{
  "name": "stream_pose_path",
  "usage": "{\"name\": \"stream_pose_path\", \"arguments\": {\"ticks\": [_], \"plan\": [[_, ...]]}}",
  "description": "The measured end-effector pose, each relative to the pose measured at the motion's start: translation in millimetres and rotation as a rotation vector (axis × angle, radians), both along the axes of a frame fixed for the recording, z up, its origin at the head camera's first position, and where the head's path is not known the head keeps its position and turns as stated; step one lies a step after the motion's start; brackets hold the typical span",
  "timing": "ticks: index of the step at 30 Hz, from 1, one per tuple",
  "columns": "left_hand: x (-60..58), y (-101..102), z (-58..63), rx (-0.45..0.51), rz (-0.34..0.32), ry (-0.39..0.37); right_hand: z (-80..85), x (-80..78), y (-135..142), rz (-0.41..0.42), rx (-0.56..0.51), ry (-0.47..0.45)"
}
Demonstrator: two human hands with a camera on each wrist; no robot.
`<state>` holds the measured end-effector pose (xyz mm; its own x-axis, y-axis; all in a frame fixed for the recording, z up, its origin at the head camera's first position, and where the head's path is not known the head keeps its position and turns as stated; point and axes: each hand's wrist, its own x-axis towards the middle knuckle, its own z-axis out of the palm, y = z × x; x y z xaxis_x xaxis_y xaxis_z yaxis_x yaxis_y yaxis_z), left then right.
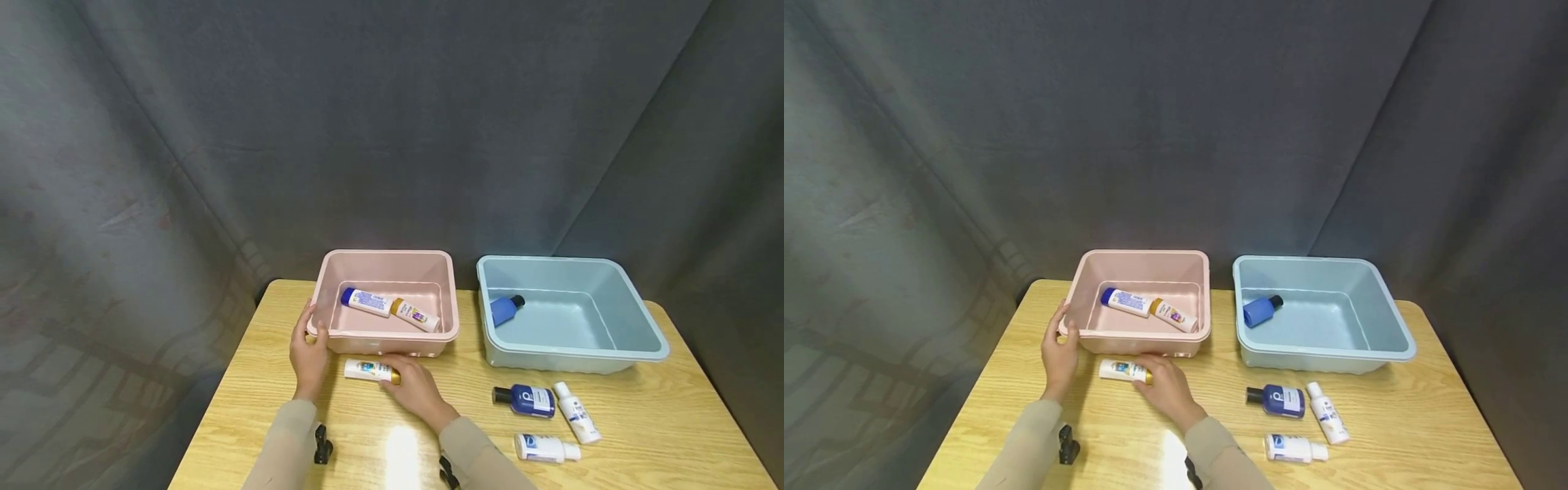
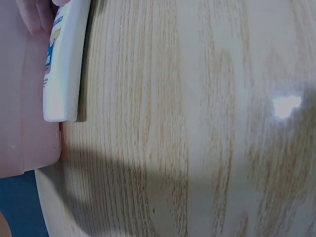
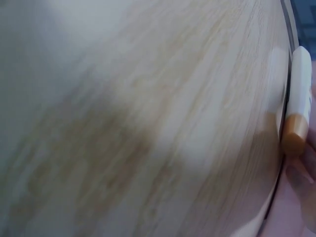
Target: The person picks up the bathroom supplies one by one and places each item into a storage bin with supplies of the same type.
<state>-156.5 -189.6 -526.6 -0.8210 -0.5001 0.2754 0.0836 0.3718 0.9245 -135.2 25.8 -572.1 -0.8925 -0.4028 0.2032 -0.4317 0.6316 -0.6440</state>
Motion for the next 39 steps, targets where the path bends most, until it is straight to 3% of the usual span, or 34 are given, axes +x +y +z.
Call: {"name": "stream_pose_path", "arguments": {"ticks": [19,32,39], "plan": [[1.1,-1.2,-1.7,0.007,0.000,-0.014,-2.4,-2.2,-6.6,0.033,0.031,-0.048],[-0.4,-0.9,-1.6,0.000,-0.003,-0.005,-9.4,-4.0,-10.5,0.051,0.038,0.018],[1.0,0.6,-1.1,0.006,-0.004,-0.003,-9.3,2.0,-5.7,0.053,0.029,0.001]]}}
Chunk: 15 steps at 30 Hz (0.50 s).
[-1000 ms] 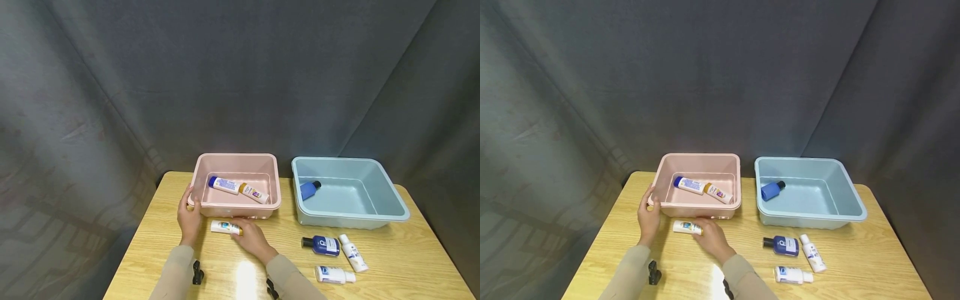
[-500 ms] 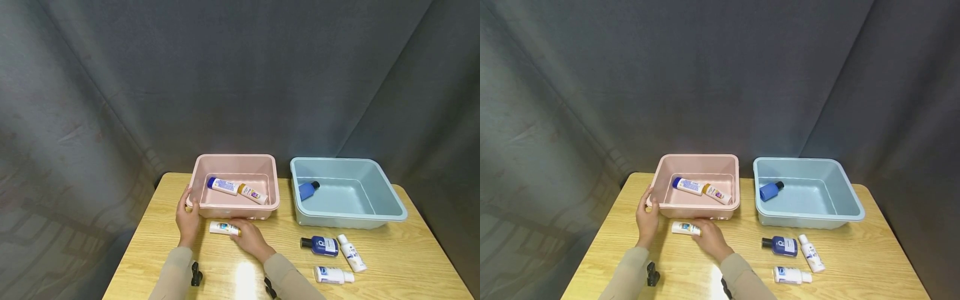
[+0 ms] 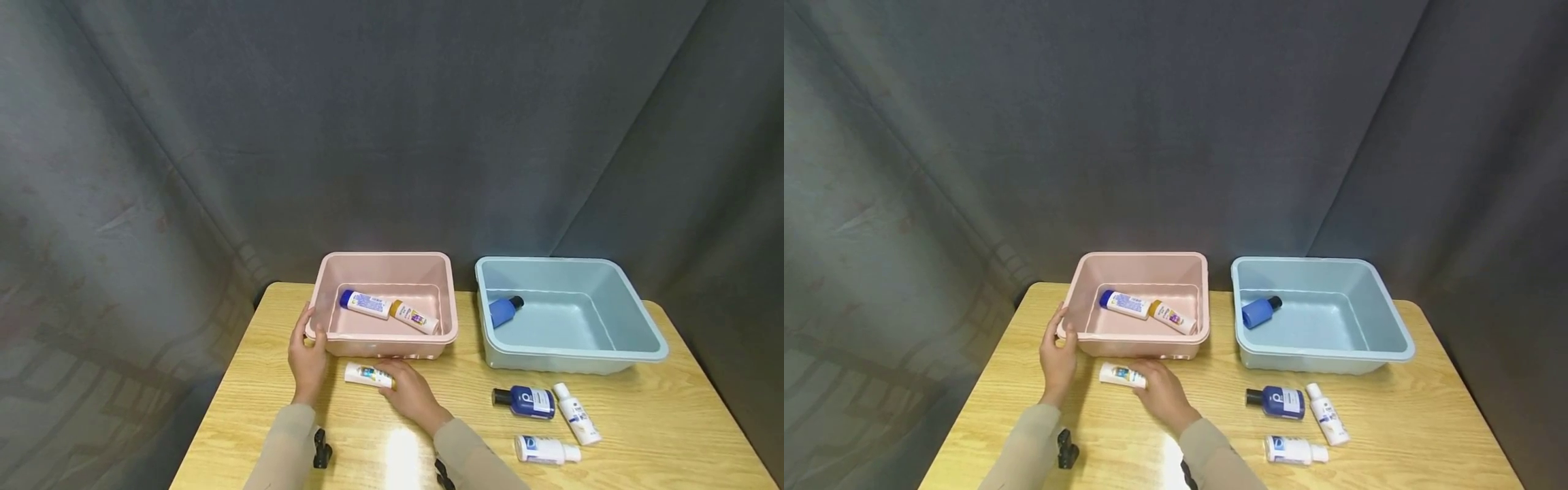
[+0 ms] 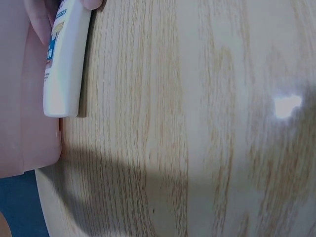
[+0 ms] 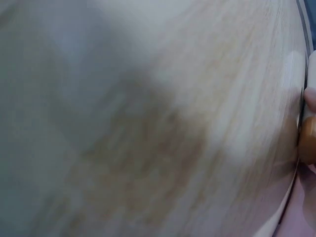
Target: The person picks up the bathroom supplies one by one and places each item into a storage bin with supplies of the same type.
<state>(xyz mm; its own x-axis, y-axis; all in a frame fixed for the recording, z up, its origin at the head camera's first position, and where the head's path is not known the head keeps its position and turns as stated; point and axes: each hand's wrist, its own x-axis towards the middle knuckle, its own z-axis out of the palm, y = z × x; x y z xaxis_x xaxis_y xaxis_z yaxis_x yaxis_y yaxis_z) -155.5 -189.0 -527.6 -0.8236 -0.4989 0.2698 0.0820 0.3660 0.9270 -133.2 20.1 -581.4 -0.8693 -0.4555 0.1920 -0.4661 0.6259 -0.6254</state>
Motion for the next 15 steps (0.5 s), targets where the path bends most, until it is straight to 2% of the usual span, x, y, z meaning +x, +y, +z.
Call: {"name": "stream_pose_path", "arguments": {"ticks": [8,15], "plan": [[1.1,-2.1,-2.1,-0.015,0.026,0.025,5.3,5.6,4.7,0.011,-0.014,-0.013],[-1.7,-1.0,0.0,-0.005,0.006,0.038,6.5,7.6,5.3,-0.004,-0.043,-0.007]]}}
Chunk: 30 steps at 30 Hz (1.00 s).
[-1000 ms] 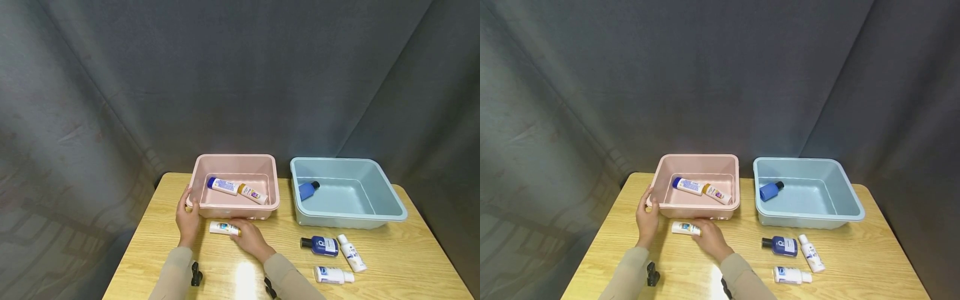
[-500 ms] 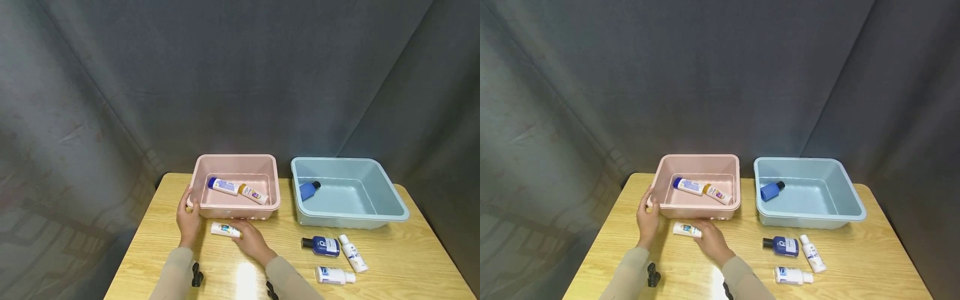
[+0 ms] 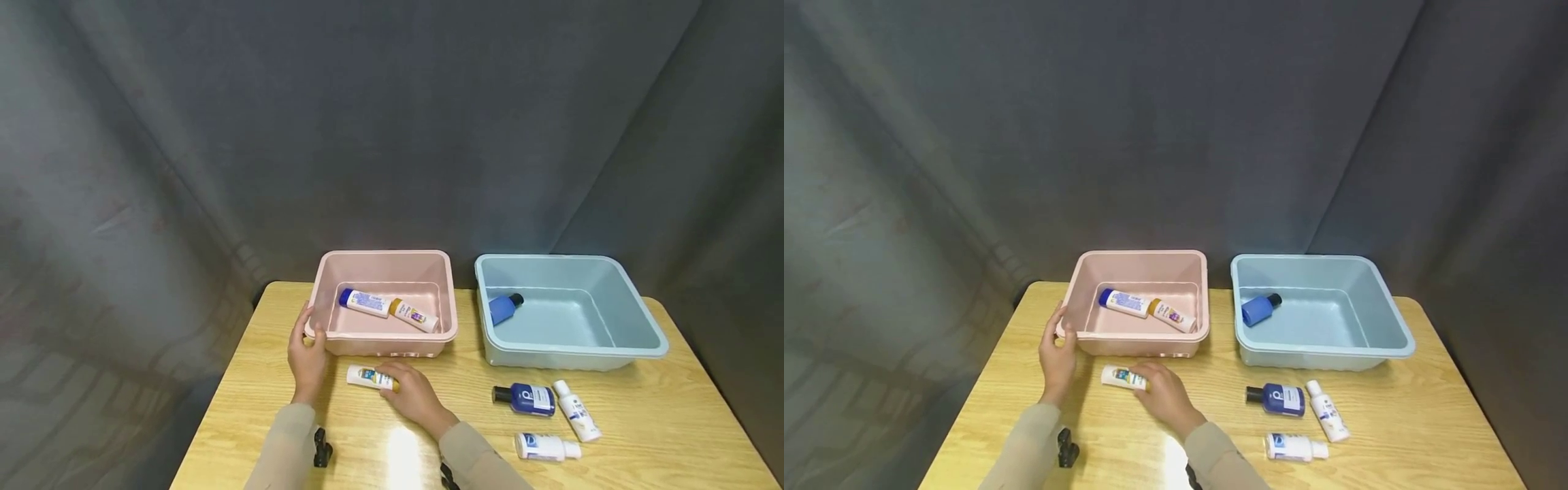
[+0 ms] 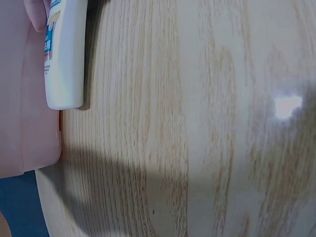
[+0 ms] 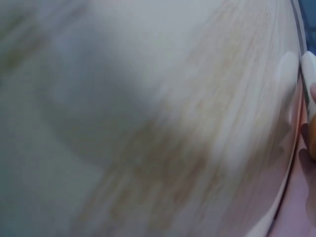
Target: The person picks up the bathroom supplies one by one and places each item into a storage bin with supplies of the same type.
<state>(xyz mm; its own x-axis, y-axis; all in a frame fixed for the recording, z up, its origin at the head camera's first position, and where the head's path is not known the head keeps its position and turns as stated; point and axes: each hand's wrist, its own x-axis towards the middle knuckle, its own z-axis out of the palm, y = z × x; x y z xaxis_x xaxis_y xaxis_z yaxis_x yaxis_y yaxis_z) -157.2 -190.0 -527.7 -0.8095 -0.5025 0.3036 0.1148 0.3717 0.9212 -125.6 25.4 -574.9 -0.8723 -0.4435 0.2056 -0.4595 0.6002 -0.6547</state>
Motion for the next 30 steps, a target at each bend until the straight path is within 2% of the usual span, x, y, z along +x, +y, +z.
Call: {"name": "stream_pose_path", "arguments": {"ticks": [12,30], "plan": [[-1.1,1,-2.3,0.001,-0.004,-0.024,3.4,4.8,3,0.003,-0.101,0.024],[-0.6,1,-1.4,0.004,-0.004,-0.016,10.4,10.6,6,0.023,-0.143,0.077]]}}
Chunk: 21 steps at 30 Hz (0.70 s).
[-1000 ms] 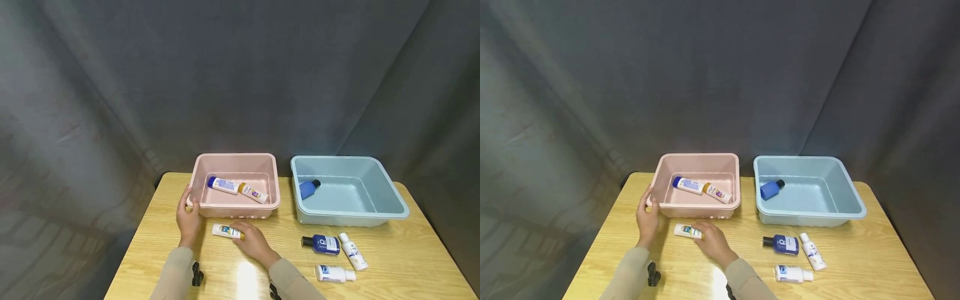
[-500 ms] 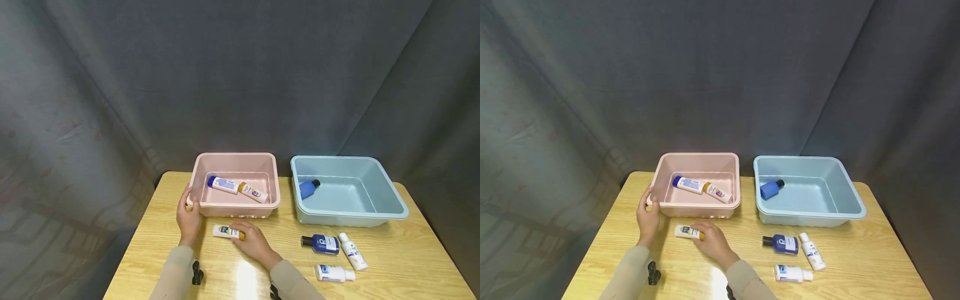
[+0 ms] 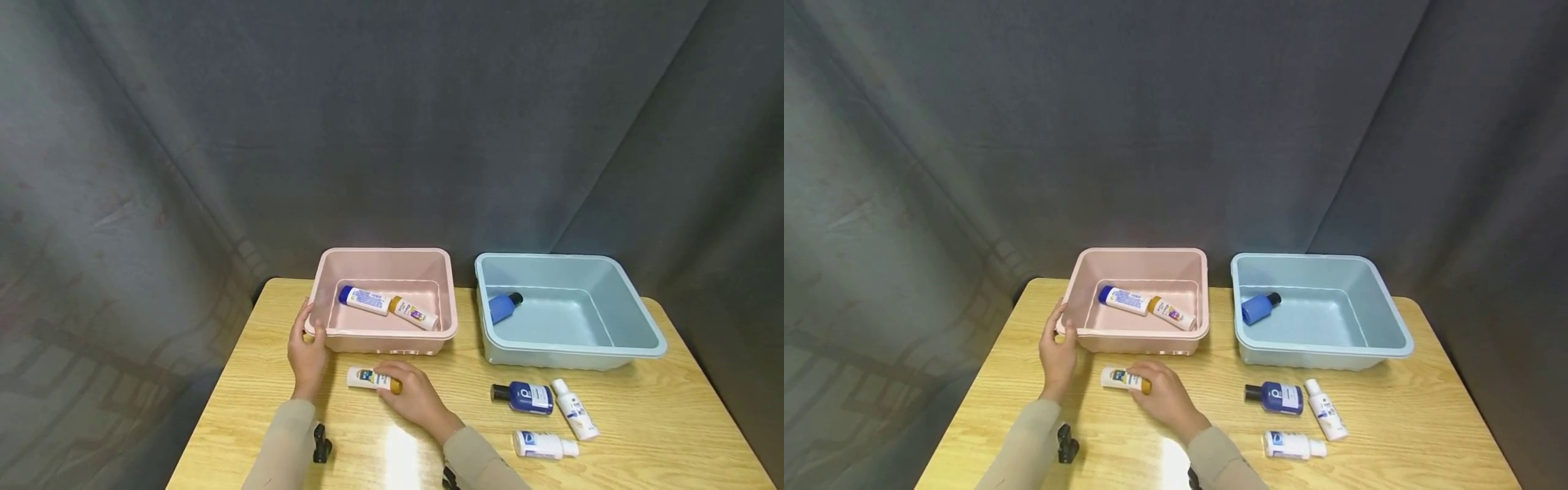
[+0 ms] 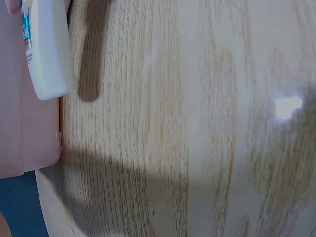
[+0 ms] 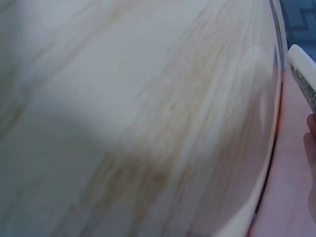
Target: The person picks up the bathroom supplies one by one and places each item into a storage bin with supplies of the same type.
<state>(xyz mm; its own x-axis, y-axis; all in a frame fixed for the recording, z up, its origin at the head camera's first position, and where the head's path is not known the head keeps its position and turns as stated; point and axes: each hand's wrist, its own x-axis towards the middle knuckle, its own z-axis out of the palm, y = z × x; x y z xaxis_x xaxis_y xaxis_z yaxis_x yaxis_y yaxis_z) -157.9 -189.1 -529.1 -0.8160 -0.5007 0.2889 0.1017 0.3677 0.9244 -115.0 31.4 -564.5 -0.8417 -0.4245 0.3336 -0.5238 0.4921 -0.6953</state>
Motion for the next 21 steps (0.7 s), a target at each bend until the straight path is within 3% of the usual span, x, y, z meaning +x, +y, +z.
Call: {"name": "stream_pose_path", "arguments": {"ticks": [10,21], "plan": [[-0.1,0,0.7,-0.002,0.004,-0.004,8.6,6.8,6,-0.008,-0.050,-0.007],[-1.1,0,-0.1,-0.014,0.009,0.024,13.5,12.2,8,-0.004,-0.098,0.046]]}}
